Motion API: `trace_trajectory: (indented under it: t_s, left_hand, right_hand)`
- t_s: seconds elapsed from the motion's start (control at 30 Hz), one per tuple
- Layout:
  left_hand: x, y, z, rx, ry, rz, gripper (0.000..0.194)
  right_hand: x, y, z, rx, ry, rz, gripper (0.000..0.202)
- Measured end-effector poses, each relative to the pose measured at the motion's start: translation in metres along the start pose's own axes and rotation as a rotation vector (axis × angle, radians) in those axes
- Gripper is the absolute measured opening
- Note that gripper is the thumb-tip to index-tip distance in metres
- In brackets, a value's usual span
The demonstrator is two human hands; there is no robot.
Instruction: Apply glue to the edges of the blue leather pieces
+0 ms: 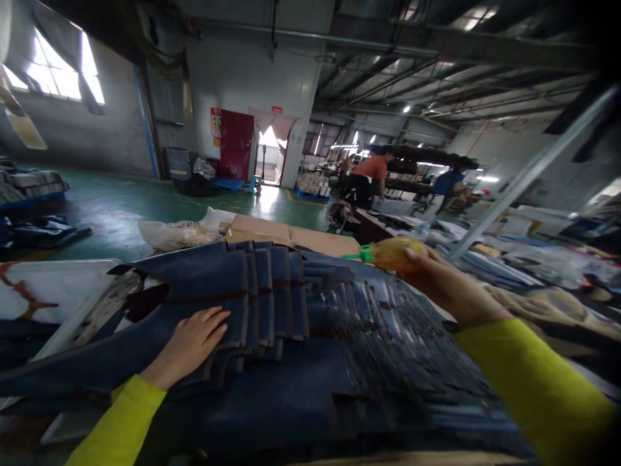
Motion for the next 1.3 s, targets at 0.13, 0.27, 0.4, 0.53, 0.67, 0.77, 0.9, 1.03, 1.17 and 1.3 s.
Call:
trace_trajectory:
  t_s: [0.13, 0.27, 0.4, 0.53, 0.67, 0.77, 0.9, 1.03, 1.17, 1.3]
  left_hand:
    - [-0.001, -0.001, 0.002, -0.010, -0.003, 0.017, 0.044]
    - [-0.001, -0.002, 0.003, -0.025, -0.008, 0.023, 0.043]
    - [-0.002, -0.002, 0.003, -0.036, -0.002, 0.033, 0.043]
    - [-0.002, -0.003, 0.004, -0.048, -0.002, 0.040, 0.044]
    - [-0.001, -0.002, 0.004, -0.044, 0.001, 0.037, 0.044]
    - [-0.001, -0.001, 0.004, -0.058, 0.019, 0.035, 0.044]
    - [0.000, 0.000, 0.004, -0.057, 0.015, 0.026, 0.043]
    - [-0.001, -0.001, 0.004, -0.065, 0.020, 0.025, 0.043]
    - [-0.002, -0.003, 0.004, -0.076, 0.024, 0.027, 0.042]
    - [-0.002, -0.003, 0.004, -0.061, 0.015, 0.023, 0.041]
  right_hand:
    - [0.005, 0.036, -0.048, 0.055, 0.000, -0.074, 0.052]
    - [0.013, 0.051, -0.084, 0.022, -0.086, 0.092, 0.050]
    - [0.014, 0.067, -0.107, 0.047, -0.090, 0.189, 0.043]
    - [0.008, 0.083, -0.127, 0.072, -0.084, 0.241, 0.040]
    - [0.001, 0.093, -0.144, 0.024, -0.089, 0.287, 0.049]
    - [-0.001, 0.100, -0.151, 0.018, -0.146, 0.305, 0.056]
    - [-0.003, 0.109, -0.155, 0.043, -0.207, 0.342, 0.058]
    - [-0.004, 0.117, -0.157, 0.064, -0.252, 0.356, 0.056]
    - [-0.009, 0.122, -0.162, 0.059, -0.267, 0.384, 0.059]
    - [-0.012, 0.126, -0.166, 0.066, -0.285, 0.400, 0.061]
Point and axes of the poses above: each hand's wrist, its own z-axis away from the middle knuckle, its own y-axis out of the palm, x = y × z, the point moved 7 cm from there along -z, towards the middle knuckle, and after that the axes turned 3 degrees about z, right-handed, at the moved point
